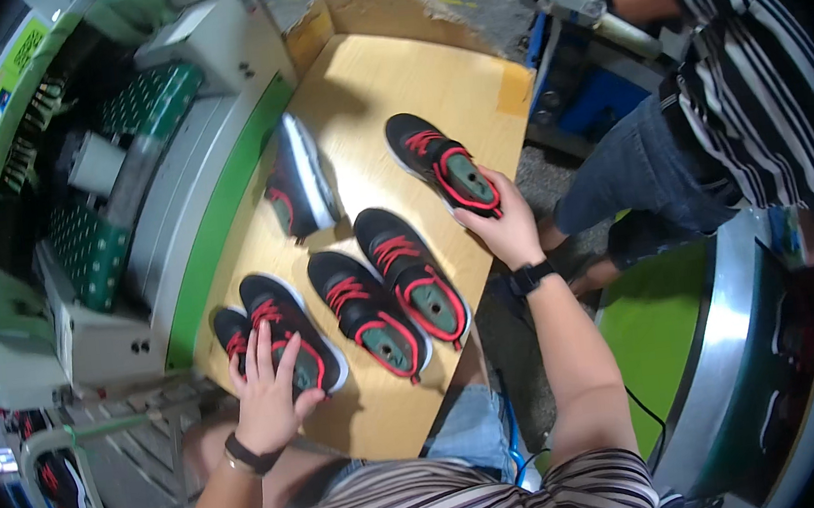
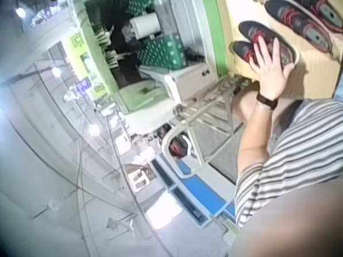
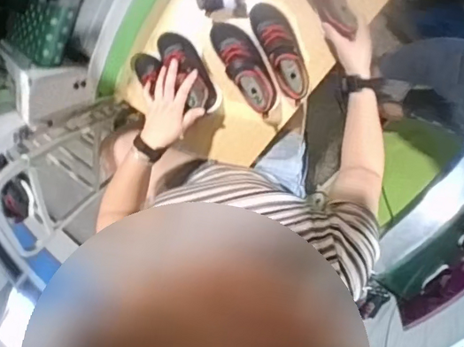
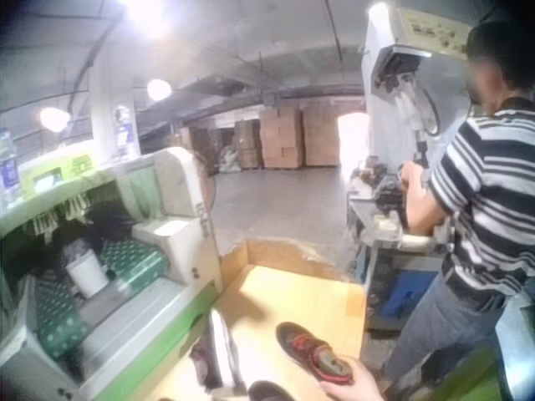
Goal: The recorder is sorting and placing shoes onto a conveyor belt for processing in a manufacturing facility.
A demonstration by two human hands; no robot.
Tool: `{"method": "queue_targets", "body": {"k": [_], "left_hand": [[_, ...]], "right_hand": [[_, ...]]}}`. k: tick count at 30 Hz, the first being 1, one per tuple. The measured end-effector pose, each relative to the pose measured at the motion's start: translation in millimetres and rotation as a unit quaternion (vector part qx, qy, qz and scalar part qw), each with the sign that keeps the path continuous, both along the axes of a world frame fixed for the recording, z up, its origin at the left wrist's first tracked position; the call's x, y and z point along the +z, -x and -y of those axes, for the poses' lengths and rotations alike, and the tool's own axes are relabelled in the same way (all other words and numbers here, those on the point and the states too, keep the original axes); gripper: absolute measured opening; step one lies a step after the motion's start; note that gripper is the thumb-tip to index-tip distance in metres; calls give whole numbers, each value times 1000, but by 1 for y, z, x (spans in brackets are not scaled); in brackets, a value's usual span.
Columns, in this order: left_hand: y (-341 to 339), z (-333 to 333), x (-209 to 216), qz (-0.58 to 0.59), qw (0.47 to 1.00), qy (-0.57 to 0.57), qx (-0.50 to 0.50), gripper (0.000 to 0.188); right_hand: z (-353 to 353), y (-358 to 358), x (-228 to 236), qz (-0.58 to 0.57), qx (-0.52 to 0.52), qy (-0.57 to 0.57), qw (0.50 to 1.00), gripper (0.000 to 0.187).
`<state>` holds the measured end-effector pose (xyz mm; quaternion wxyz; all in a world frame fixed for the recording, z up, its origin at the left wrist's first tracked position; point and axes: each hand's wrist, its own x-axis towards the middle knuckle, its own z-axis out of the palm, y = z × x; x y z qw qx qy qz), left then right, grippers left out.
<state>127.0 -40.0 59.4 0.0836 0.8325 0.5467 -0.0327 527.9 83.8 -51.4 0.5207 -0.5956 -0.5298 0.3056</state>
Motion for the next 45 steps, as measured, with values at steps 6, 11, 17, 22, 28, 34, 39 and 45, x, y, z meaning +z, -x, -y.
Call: {"method": "queue_targets", "body": {"k": [6,11,17,22,28,34,39,45], "left_hand": [[6,5,-6,34,999,-23,9,86],[6,9,-7,75,996,-49,3,83],[11,20,-5,109,991,-77,2,76],[15,25,-5,145,987,-64,14,83],[36,28,-11,401,897,-118,143,70],[66,50,-32,451,849,-95,258,60],[55,60,-34,454,853,-86,242,69],[43,54,-33,436,867,-73,229,76]], "right_hand": [[98,40,12,131,-23,7,991,63],[117,58,14,41,-71,19,996,62],[136,68,12,117,-65,15,991,58],[138,82,10,90,-65,23,994,62],[132,93,1,19,-52,29,998,66],[141,78,-15,0,-42,29,999,63],[148,72,-7,4,-60,13,998,66],[134,96,-5,-19,-46,29,998,67]]}}
